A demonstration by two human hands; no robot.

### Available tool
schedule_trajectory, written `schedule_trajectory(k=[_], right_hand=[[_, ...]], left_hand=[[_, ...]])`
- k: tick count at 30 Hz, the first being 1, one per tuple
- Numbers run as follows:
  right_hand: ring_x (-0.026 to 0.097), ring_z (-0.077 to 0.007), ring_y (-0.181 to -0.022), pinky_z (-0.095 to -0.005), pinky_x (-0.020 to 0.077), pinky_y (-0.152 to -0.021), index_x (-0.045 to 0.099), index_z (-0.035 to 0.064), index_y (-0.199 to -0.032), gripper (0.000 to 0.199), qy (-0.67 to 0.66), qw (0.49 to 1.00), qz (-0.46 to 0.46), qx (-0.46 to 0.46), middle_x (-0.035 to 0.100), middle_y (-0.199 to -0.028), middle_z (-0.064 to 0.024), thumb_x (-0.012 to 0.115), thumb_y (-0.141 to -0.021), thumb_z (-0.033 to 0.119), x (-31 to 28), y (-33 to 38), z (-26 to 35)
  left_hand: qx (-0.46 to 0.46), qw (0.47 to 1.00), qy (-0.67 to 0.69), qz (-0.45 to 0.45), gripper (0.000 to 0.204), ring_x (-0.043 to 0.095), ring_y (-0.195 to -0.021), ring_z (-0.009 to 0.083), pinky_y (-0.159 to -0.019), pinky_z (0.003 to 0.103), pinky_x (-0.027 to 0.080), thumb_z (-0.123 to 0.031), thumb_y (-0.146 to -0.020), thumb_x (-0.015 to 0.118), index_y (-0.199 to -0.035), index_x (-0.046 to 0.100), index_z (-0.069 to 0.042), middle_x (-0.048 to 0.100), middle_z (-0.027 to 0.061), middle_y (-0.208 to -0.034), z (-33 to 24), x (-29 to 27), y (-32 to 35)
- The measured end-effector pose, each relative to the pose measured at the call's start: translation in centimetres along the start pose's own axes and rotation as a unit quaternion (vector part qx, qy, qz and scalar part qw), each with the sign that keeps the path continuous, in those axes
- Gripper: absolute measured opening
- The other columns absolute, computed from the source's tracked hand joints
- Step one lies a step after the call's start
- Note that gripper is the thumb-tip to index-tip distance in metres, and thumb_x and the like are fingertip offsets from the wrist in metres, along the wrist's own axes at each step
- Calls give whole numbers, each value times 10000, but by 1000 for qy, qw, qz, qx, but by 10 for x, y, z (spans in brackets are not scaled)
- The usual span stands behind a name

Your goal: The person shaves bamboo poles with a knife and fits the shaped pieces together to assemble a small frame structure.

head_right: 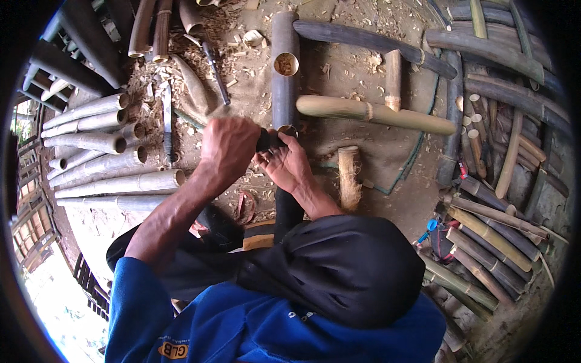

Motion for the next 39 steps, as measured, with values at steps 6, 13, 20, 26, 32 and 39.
schedule_trajectory(k=[6,13,20,26,32,39], right_hand=[[624,-189,-971,-360,484,-886,520,88,-1196,272,353,926,-135,15,637,-1120,-107,542,-984,257,1,71,-5],[577,-304,-1111,-412,494,-924,531,22,-1242,421,877,435,-178,-104,582,-1210,-179,630,-901,248,-65,91,128],[574,-317,-1107,-447,494,-934,548,30,-1257,463,990,36,21,-138,585,-1186,-155,671,-849,211,36,48,156],[596,-236,-930,-409,479,-874,599,86,-1031,290,975,-144,138,97,618,-1044,-89,677,-771,190,103,-40,88],[631,-317,-1038,-431,486,-873,598,66,-1118,282,991,126,-23,-33,667,-1112,-140,521,-949,279,96,-9,130],[603,-390,-1123,-450,480,-966,526,42,-1258,441,964,221,-150,6,596,-1244,-219,601,-892,276,41,29,174]], left_hand=[[336,890,279,128,283,696,-824,348,-734,483,545,-254,-809,738,-962,674,-25,680,184,-812,-72,53,79],[337,900,240,-135,661,596,-1120,390,-875,469,531,-156,-762,718,-1382,488,-136,451,233,-1371,-153,34,-34],[191,877,388,-209,871,503,-1212,449,-1035,482,462,69,-740,610,-1497,399,-307,272,214,-1533,-121,30,-62],[-3,664,588,-461,921,442,-1231,451,-1050,475,438,66,-699,696,-1507,333,-184,350,240,-1382,-40,30,-42],[60,835,492,-239,835,553,-1127,468,-956,478,507,39,-647,736,-1392,406,-143,460,253,-1282,-68,28,-72],[185,852,458,-172,789,544,-1190,476,-982,462,513,84,-708,646,-1416,424,-183,396,282,-1406,-101,15,-73]])
Point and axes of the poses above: each hand's wrist, its own y-axis away from the middle knuckle, its own x-axis out of the palm, z = x × y, the point moved 10 cm from there along -y, towards the middle knuckle
